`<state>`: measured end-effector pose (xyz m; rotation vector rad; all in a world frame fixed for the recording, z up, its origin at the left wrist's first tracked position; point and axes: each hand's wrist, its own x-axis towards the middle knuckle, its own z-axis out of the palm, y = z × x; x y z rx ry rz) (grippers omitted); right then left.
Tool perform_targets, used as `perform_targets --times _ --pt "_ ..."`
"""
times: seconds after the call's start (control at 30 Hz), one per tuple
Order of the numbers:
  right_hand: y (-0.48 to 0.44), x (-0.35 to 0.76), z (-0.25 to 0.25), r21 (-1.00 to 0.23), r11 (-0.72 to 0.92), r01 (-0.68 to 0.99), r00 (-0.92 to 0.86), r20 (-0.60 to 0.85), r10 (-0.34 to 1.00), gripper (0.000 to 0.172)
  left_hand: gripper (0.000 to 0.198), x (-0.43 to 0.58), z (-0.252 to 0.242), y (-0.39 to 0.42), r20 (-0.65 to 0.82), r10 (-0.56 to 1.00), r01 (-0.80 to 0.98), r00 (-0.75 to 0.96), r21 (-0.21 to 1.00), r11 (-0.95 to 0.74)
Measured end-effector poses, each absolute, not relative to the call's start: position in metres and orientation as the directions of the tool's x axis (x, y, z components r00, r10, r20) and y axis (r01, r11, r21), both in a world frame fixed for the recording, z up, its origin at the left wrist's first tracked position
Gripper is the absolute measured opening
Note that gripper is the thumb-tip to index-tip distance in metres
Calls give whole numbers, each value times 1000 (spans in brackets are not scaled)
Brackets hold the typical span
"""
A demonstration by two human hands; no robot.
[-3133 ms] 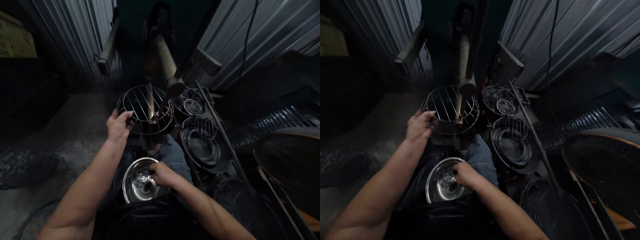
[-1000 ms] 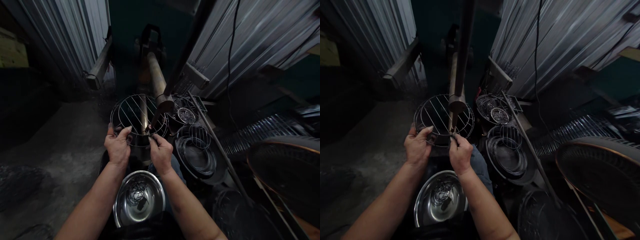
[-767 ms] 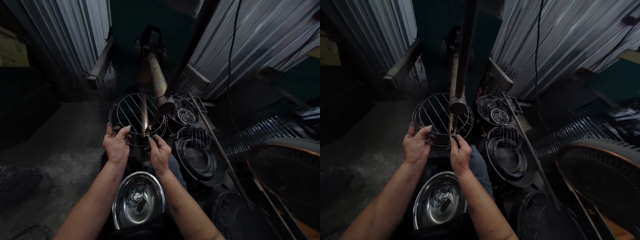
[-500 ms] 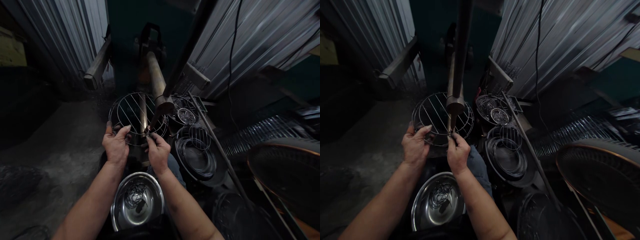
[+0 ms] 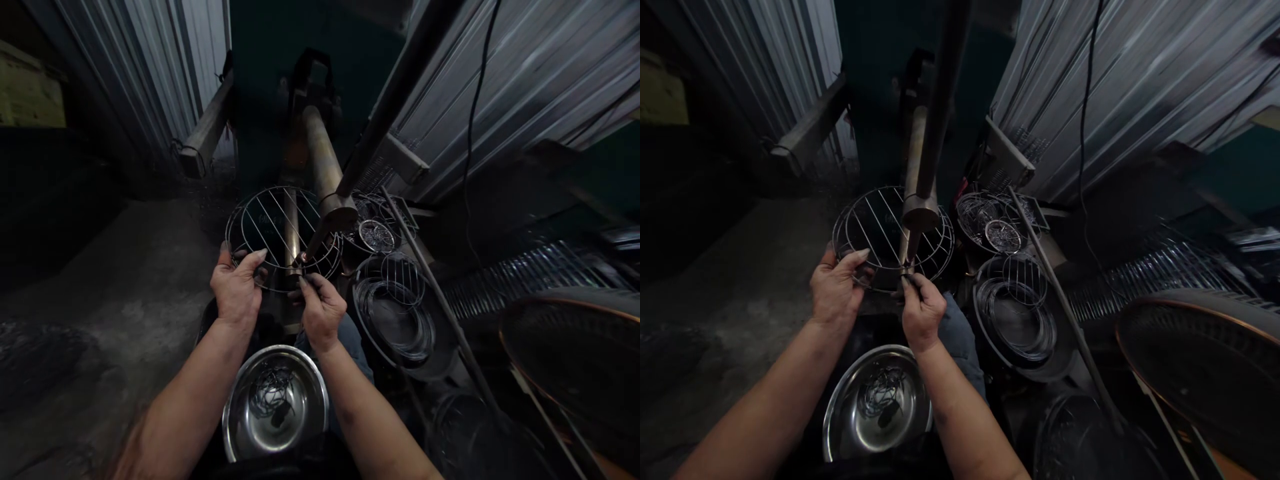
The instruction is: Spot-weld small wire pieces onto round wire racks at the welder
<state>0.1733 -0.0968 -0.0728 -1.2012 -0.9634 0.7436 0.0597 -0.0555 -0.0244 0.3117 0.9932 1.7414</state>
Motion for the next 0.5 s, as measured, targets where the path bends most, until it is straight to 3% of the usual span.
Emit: perform_targets --times 0.5 --pt "-85 176 -58 -979 204 8 421 189 887 18 47 62 -23 -42 -330 859 -671 -392 742 -21"
